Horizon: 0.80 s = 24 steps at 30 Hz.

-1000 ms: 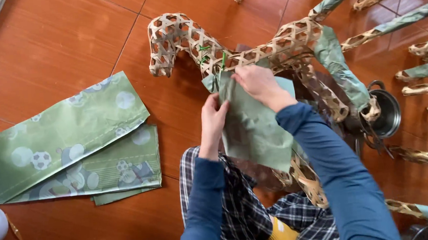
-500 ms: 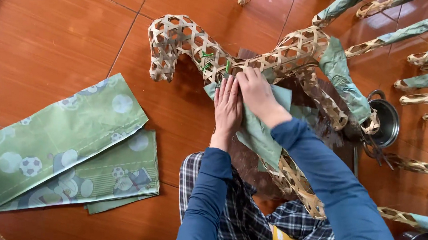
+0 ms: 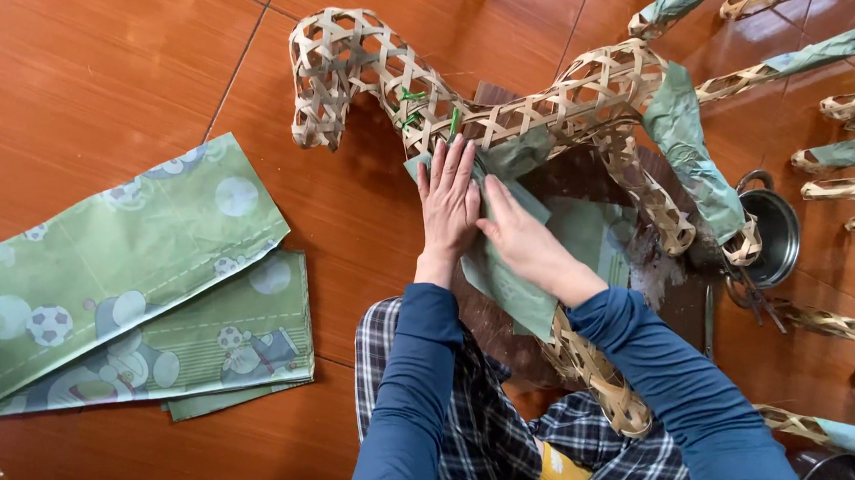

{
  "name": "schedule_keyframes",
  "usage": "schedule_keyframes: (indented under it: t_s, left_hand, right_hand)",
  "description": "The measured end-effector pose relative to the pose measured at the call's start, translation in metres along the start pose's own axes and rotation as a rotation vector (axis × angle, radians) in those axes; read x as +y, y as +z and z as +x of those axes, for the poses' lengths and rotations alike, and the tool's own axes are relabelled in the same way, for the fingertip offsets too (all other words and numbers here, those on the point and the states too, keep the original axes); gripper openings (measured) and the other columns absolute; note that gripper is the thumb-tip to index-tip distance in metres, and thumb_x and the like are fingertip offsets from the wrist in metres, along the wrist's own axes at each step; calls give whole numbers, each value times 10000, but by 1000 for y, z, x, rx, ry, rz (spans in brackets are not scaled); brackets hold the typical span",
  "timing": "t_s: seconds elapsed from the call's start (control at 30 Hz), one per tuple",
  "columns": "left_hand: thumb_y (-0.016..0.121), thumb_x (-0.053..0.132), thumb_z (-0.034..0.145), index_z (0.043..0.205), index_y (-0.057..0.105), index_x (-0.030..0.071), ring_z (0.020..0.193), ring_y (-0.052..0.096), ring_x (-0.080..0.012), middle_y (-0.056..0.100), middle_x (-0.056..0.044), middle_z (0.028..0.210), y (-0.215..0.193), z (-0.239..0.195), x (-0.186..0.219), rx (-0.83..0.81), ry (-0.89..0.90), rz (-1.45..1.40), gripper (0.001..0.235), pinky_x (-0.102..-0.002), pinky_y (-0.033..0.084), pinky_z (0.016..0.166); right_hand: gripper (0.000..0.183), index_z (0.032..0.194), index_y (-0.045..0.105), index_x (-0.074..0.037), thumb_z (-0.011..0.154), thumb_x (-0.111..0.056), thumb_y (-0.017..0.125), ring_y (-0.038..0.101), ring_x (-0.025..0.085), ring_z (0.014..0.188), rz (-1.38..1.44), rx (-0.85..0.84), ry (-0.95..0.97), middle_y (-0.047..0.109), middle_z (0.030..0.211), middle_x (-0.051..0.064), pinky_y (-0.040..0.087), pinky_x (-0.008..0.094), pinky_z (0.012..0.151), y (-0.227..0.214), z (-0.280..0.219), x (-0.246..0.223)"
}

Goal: Applying adhesive to paper sheets and wrapping them around a bamboo giraffe frame

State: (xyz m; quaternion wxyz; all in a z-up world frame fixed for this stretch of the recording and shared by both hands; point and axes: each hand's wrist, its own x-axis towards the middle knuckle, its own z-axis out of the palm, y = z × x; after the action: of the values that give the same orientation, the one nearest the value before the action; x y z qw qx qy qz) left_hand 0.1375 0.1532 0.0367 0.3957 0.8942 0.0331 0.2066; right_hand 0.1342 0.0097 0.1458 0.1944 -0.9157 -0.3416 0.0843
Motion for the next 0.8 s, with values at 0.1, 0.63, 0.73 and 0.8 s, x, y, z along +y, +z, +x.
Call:
schedule_keyframes:
  t_s: [0.1, 0.63, 0.73, 0.8]
  left_hand:
    - [405, 330, 1108, 1763, 332, 300, 1735, 148, -216, 249, 41, 1854, 0, -1, 1, 5, -13, -20, 659, -513, 28, 1390]
    - [454, 529, 1164, 1698, 426, 237, 1017, 718, -370, 640, -108, 1201, -29, -42, 41, 54, -467, -291, 610, -550, 611, 799]
    - [459, 501, 1171, 1722, 378, 226, 1031, 696, -462, 619, -183, 1181, -32, -34, 49, 38, -491, -379, 621, -583, 594, 784]
    - [461, 509, 1168, 1726, 373, 213, 1069, 690, -475, 620, -195, 1213, -27, -33, 46, 31, -506, -437, 638, -577, 586, 820]
  right_hand:
    - [785, 1667, 409, -49, 1052, -461, 669, 509, 426, 1477, 228, -123, 276, 507, 1612, 262, 424, 536, 1232, -6, 3, 10]
    - [651, 1593, 555, -220, 958, -255, 693, 653, 391, 1329, 517, -81, 536, 710, 1381, 184, 532, 567, 1088, 5, 26, -14]
    - [532, 1577, 554, -194, 1052, -269, 586, 623, 466, 1335, 359, -98, 475, 664, 1389, 248, 505, 585, 1122, 8, 26, -12]
    - [539, 1609, 511, -122, 1090, -265, 532, 616, 482, 1314, 342, -45, 427, 626, 1386, 272, 531, 580, 1066, 9, 20, -10]
